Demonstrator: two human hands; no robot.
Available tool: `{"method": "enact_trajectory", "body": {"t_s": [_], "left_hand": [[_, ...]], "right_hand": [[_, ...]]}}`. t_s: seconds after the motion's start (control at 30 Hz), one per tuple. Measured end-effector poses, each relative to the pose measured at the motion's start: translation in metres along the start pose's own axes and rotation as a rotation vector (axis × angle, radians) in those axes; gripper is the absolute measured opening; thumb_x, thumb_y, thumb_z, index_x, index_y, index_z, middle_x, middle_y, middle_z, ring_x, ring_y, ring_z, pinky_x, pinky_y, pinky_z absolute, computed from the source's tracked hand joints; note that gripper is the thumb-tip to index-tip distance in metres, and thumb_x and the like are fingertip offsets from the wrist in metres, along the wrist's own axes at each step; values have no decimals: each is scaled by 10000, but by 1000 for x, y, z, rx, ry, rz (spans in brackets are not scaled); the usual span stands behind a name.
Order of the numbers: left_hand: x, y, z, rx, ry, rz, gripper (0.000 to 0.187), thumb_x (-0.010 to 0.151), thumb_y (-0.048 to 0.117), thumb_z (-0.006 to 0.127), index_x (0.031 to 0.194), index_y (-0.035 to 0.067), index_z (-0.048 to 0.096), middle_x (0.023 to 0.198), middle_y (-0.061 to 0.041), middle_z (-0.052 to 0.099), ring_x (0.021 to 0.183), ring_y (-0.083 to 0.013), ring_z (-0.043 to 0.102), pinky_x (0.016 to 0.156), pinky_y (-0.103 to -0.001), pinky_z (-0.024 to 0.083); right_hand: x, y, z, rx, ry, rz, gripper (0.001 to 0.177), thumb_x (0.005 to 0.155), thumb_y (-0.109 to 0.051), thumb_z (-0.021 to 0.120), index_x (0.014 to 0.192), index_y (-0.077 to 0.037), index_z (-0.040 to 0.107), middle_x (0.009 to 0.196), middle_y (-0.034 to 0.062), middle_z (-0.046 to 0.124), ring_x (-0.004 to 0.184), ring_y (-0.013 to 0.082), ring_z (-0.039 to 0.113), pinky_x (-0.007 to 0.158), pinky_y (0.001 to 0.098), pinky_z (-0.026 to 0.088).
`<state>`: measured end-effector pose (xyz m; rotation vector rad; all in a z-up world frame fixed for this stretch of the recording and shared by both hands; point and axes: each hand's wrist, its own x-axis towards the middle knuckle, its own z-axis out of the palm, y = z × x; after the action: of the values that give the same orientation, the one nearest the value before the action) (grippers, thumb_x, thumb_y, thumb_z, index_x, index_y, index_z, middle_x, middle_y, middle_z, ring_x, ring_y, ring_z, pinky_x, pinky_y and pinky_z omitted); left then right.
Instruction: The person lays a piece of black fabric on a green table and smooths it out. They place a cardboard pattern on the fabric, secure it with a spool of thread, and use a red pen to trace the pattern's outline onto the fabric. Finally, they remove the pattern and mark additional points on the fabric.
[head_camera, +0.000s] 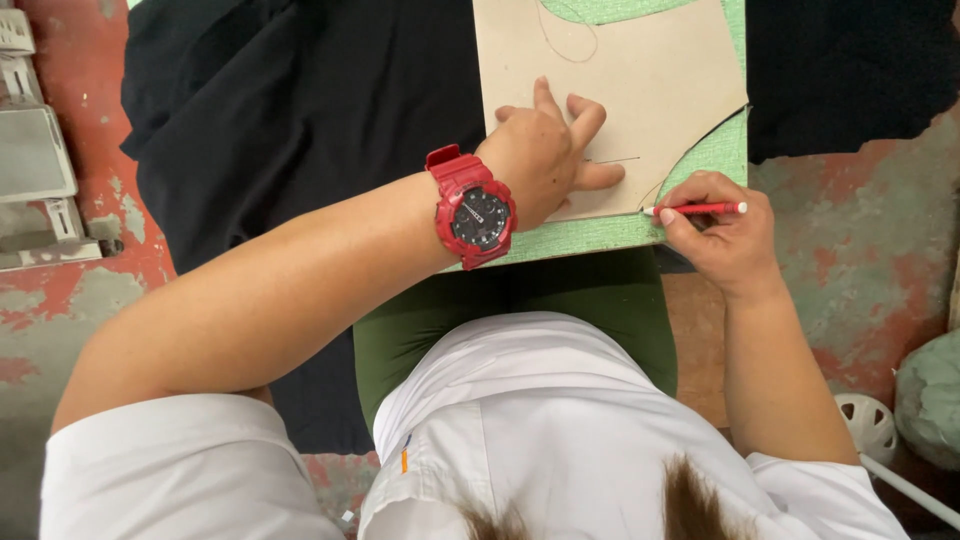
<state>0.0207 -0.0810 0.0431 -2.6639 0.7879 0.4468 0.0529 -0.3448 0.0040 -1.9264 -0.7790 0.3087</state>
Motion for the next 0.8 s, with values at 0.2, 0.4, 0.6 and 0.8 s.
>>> {"method": "enact_trajectory", "body": {"t_s": [0.2,0.4,0.6,0.8], "left_hand": [[0,-2,-11,17,-80,28,663,1005,640,372,1604,541,104,1377,-281,362,1198,-654,584,553,-423,641],[5,-3,-5,45,-44,57,670,981,660,390,1591,544,139,1350,-297,396,975,-659,690,582,-444,640],[5,-3,0,-27,-8,29,671,962,675,428,1578,565,185,1347,-273,378,1133,-677,605,477,-424,619],[5,-4,-1,-34,1,23,683,943,695,456,1568,584,204,1315,-259,392,1113,-667,613,487,-432,636]], "right_hand": [[0,-1,1,-32,-11,-13,84,1000,-44,692,953,-5,634,872,122,680,768,214,603,751,310,463],[1,-3,2,-88,-22,-23,94,976,-3,715,931,-5,633,870,121,661,764,215,579,763,320,457],[4,-8,2,-112,-49,-86,125,973,27,700,902,-10,604,842,106,636,765,223,569,783,334,445],[3,-11,-3,-219,-94,52,153,993,-103,712,888,-48,615,820,38,609,715,169,499,698,304,383]]}}
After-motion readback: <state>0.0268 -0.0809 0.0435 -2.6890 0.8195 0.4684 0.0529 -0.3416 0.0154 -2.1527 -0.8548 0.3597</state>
